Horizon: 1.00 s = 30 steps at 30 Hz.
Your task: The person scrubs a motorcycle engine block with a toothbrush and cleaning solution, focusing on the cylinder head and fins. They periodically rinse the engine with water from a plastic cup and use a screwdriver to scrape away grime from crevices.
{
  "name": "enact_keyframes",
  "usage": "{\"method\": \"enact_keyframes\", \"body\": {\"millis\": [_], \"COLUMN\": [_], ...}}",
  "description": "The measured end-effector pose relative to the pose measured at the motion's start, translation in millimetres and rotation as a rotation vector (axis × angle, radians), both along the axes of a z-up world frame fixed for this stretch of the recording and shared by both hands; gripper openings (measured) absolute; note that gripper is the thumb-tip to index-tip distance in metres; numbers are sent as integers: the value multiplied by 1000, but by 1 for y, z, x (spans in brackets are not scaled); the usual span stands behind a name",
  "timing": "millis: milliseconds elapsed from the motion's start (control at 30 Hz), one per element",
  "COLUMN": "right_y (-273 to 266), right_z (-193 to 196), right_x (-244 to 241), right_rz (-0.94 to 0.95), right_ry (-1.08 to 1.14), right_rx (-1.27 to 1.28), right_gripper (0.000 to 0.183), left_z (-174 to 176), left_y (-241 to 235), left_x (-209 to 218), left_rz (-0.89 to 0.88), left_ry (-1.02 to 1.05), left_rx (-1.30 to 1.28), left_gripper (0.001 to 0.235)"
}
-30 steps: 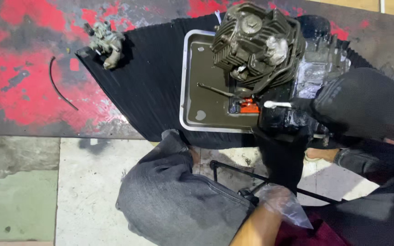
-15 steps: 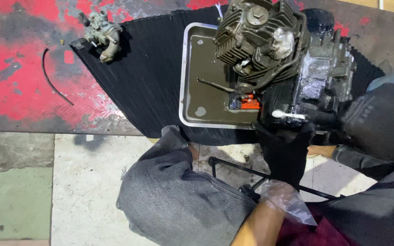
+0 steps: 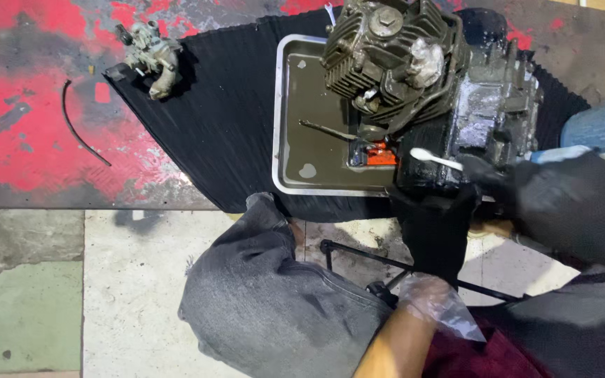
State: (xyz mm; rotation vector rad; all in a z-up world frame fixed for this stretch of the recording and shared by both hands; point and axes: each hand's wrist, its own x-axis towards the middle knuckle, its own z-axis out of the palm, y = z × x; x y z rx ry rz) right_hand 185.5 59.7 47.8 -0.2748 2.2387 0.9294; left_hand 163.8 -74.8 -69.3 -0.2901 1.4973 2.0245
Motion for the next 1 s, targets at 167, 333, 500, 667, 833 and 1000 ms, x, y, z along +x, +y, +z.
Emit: {"method": "enact_keyframes", "body": {"millis": [167, 333, 500, 667, 833, 1000], "right_y": [-7, -8, -3, 3, 2, 13], "right_z": [-5, 0, 7, 11, 14, 20], "right_x": [-23, -26, -37, -67, -81, -84], "right_rz": [64, 64, 69, 106, 135, 147], "right_ry": [5, 33, 47, 46, 57, 54], "right_rx": [-23, 6, 11, 16, 19, 40], "right_gripper": [18, 21, 24, 26, 29, 32], "left_z": [-16, -23, -42, -15, -7, -5], "left_y": [0, 8, 20, 3, -1, -1], "left_x": [11, 14, 16, 4, -10, -5], "left_rz": [-59, -41, -141, -91, -70, -60], "left_ry": [290, 197, 804, 161, 195, 178], "left_rx": [-260, -154, -798, -60, -87, -94], "left_gripper": [133, 130, 107, 112, 107, 102]}}
